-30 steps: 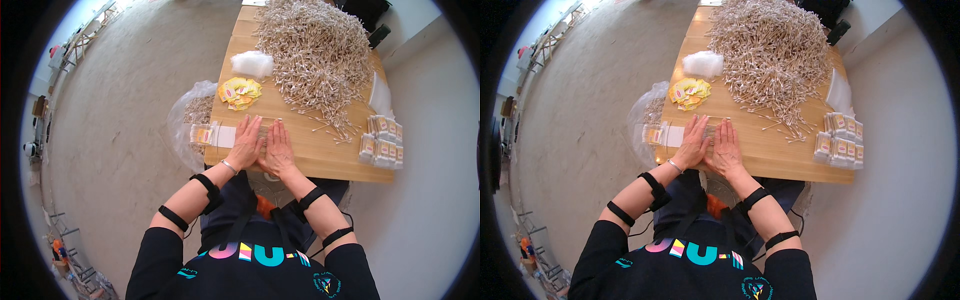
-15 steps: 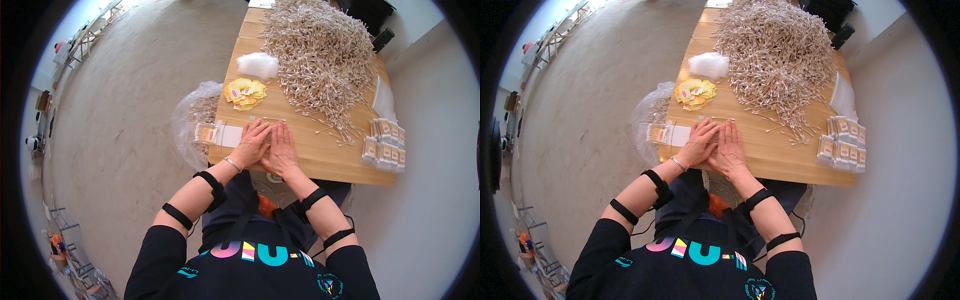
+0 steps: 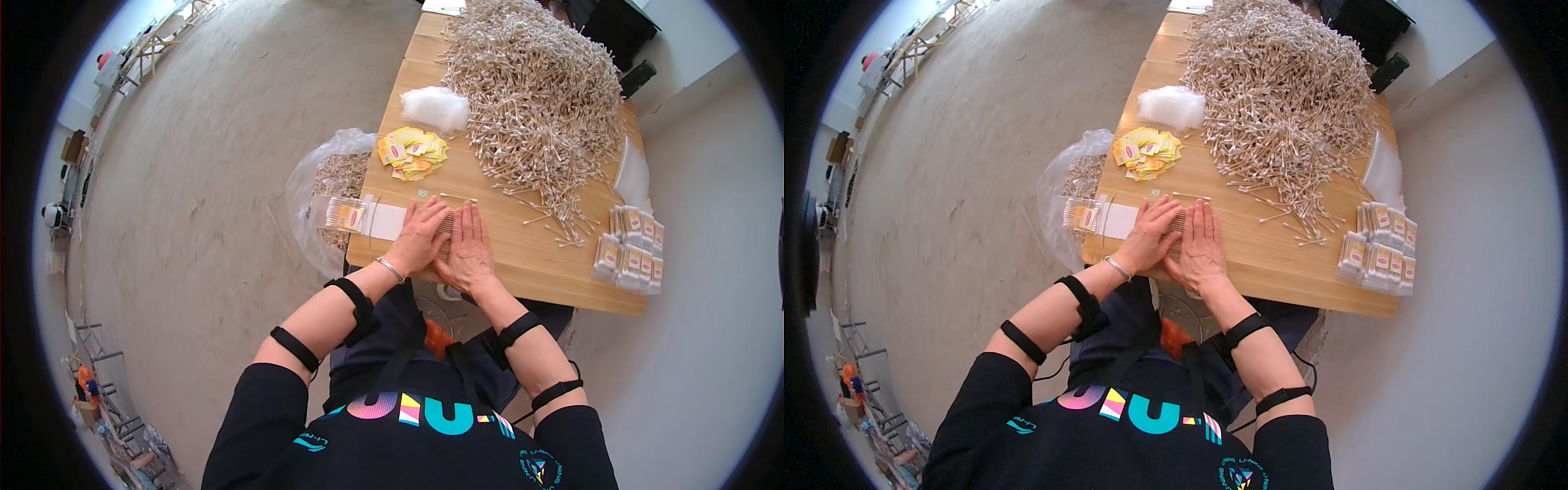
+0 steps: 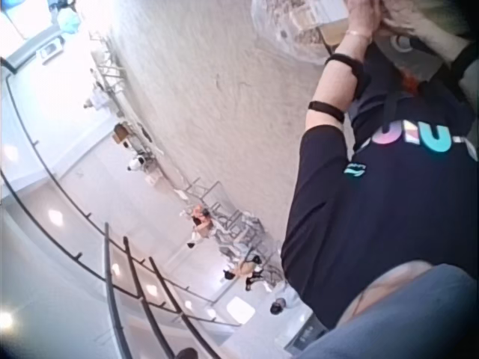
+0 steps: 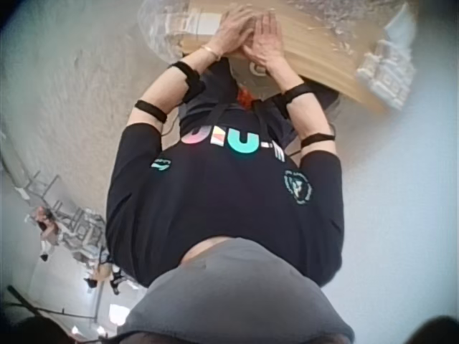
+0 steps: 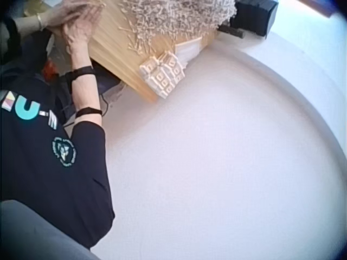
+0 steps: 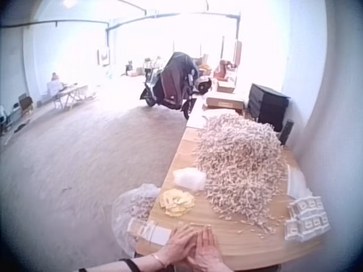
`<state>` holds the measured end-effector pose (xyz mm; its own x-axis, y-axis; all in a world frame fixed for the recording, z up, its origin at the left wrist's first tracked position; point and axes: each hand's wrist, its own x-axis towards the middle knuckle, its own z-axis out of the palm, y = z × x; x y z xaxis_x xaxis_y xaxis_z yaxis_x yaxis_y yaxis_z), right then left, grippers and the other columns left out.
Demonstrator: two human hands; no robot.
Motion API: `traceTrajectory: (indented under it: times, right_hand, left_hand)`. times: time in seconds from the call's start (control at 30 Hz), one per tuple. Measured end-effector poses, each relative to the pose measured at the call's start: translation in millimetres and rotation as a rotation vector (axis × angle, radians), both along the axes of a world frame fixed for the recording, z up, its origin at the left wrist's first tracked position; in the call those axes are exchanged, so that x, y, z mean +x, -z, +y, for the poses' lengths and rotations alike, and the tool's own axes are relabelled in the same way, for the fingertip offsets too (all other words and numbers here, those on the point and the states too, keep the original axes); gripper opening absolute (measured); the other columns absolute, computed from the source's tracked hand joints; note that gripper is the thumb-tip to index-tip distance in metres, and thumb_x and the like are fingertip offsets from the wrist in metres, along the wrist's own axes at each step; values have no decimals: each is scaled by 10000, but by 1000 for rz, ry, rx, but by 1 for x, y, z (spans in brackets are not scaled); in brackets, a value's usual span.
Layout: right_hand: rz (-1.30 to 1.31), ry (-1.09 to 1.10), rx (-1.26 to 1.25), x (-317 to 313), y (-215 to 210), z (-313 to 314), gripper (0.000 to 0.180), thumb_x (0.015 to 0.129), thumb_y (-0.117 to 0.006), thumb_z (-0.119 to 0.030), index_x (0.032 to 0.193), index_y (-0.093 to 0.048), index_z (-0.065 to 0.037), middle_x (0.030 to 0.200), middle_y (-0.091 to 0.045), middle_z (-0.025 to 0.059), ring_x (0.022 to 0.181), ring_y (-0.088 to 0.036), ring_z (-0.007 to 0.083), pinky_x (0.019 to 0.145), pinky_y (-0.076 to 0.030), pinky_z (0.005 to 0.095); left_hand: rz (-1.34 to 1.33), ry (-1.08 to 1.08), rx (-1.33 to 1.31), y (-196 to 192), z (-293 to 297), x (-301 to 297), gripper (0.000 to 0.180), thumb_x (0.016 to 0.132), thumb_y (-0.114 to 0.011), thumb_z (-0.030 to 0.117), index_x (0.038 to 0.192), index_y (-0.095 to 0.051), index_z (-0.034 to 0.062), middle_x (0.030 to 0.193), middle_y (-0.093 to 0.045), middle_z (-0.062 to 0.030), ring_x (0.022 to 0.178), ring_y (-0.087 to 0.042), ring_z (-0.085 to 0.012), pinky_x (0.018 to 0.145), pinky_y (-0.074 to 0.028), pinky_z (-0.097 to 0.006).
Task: Counting and packaging cotton swabs into small plastic bags with labels.
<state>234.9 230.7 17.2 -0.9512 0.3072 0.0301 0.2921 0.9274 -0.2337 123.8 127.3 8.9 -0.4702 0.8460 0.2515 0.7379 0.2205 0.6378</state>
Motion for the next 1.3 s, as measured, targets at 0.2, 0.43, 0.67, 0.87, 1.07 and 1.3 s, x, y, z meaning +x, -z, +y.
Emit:
traceTrajectory:
  times: [0.2,0.43,0.67,0.87,1.07,1.3]
  right_hand:
    - [40,-3,-21,1,1,-1,1027,773,-590,-562,1424,-130,86,1496,-139,258,1416,-91,372,1147,-103,454]
    - [-3,-8,14,1,6,0,1064,757,-616,-562,1427,-107,90,1509,-97,247,1421,-54,363,1152,-84,450]
    - [-12,-2,0,0,2,-1,1005,785,-585,-522,1433,-103,75,1510,-105,244,1422,-67,361,1152,-89,447]
    - [11,-5,0,0,5,0,1011,787,-578,-540,1434,-103,75,1512,-99,245,1421,-68,362,1152,-86,449]
    - [-5,2,10,0,4,-1,1016,784,-579,-551,1432,-112,76,1510,-103,247,1420,-73,365,1150,-89,452]
    - [3,-4,0,1,5,0,1004,789,-585,-529,1431,-110,79,1509,-100,251,1418,-75,371,1149,-91,453]
  left_hand:
    - [-56,-8,46,-6,-38,-7,454,821,-633,144,1252,-516,63,1130,-514,-161,1098,-458,-346,1029,-313,-426]
    - [229,114,-123,-16,-47,12,564,836,-609,370,1305,-473,89,999,-477,-100,1015,-436,-284,1019,-258,-456]
    - [276,123,-166,-14,-46,14,608,842,-576,443,1328,-453,98,1019,-479,-101,1031,-430,-272,1035,-218,-473]
    - [268,119,-157,-16,-45,14,634,852,-557,460,1348,-420,90,1033,-480,-109,1035,-431,-278,1034,-216,-472]
    - [279,100,-204,-16,-42,16,660,856,-532,499,1352,-400,83,1045,-480,-118,1046,-430,-286,1030,-208,-477]
    - [236,103,-240,-18,-41,15,659,856,-540,486,1358,-389,87,1065,-490,-117,1083,-425,-279,1029,-191,-482]
